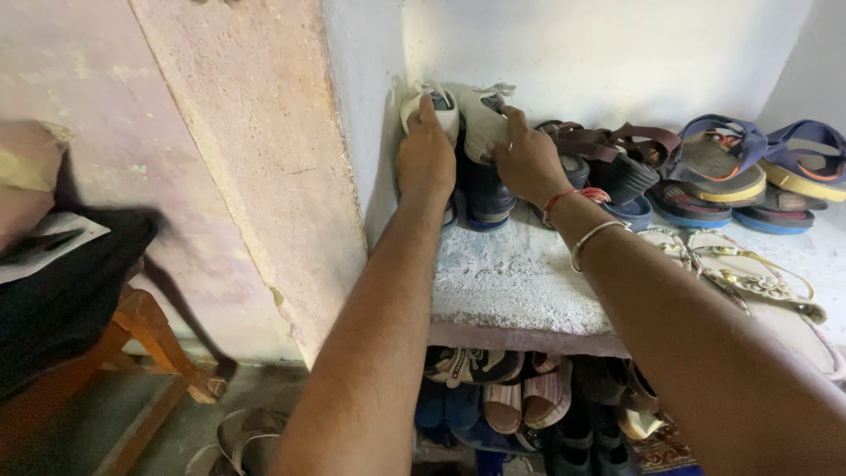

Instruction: The person sits on the floor and organizes various shoes and sandals by picking them up from the floor and placing them on a built-in wall shelf. The person handles multiple pairs of footwear, including sneakers, sandals, and formal shoes, arranging them neatly on the shelf.

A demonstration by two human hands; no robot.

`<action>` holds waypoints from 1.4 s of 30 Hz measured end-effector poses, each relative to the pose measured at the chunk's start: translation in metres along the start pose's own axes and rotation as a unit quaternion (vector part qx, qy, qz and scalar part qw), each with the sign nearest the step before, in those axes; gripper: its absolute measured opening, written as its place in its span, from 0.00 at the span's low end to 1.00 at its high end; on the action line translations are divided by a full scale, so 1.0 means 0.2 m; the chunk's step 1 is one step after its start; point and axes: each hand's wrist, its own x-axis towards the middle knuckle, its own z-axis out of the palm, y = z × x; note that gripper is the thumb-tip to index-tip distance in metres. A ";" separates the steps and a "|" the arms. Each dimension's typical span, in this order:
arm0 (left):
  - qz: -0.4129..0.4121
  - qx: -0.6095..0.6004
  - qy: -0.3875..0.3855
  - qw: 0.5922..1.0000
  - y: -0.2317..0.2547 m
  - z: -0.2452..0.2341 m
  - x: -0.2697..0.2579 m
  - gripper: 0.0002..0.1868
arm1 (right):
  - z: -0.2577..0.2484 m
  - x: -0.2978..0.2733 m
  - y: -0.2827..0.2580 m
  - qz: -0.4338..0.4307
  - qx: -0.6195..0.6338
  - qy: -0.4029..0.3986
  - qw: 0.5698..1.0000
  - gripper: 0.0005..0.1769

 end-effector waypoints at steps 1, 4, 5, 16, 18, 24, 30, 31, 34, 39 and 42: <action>-0.012 -0.019 -0.016 1.000 0.01 -0.03 -0.05 0.40 | -0.01 -0.02 -0.01 0.002 0.007 -0.008 1.000 0.42; -0.032 -0.044 0.067 0.996 0.05 -0.07 -0.22 0.48 | -0.07 -0.09 0.00 -0.017 0.019 -0.014 1.000 0.56; -0.005 -0.022 0.096 0.995 0.07 -0.06 -0.28 0.49 | -0.09 -0.12 0.00 -0.042 0.017 -0.003 0.999 0.57; 0.020 0.033 -0.027 0.999 0.05 -0.04 -0.72 0.36 | -0.30 -0.40 -0.19 -0.033 -0.024 -0.026 0.999 0.53; 0.038 0.043 -0.056 0.997 0.02 -0.04 -0.76 0.36 | -0.28 -0.46 -0.20 -0.090 -0.014 0.024 0.996 0.53; 0.097 0.054 -0.098 0.989 -0.04 0.01 -0.77 0.21 | -0.26 -0.81 -0.32 -0.013 -0.052 -0.089 0.995 0.28; 0.097 0.080 -0.098 0.987 -0.05 0.05 -0.77 0.15 | -0.37 -1.02 -0.40 0.019 -0.093 -0.192 0.977 0.19; 0.096 0.089 -0.092 0.987 -0.05 0.04 -0.78 0.15 | -0.39 -1.06 -0.41 0.007 -0.062 -0.170 0.983 0.19; 0.119 0.069 -0.079 0.987 -0.01 0.00 -0.80 0.13 | -0.42 -1.21 -0.40 -0.064 -0.016 -0.100 0.993 0.26; 0.091 0.002 -0.082 0.993 0.13 -0.02 -0.92 0.14 | -0.38 -1.33 -0.37 -0.107 -0.049 -0.072 0.990 0.39; 0.093 0.013 -0.103 0.990 0.15 -0.04 -1.05 0.15 | -0.38 -1.36 -0.38 -0.117 -0.051 -0.037 0.991 0.42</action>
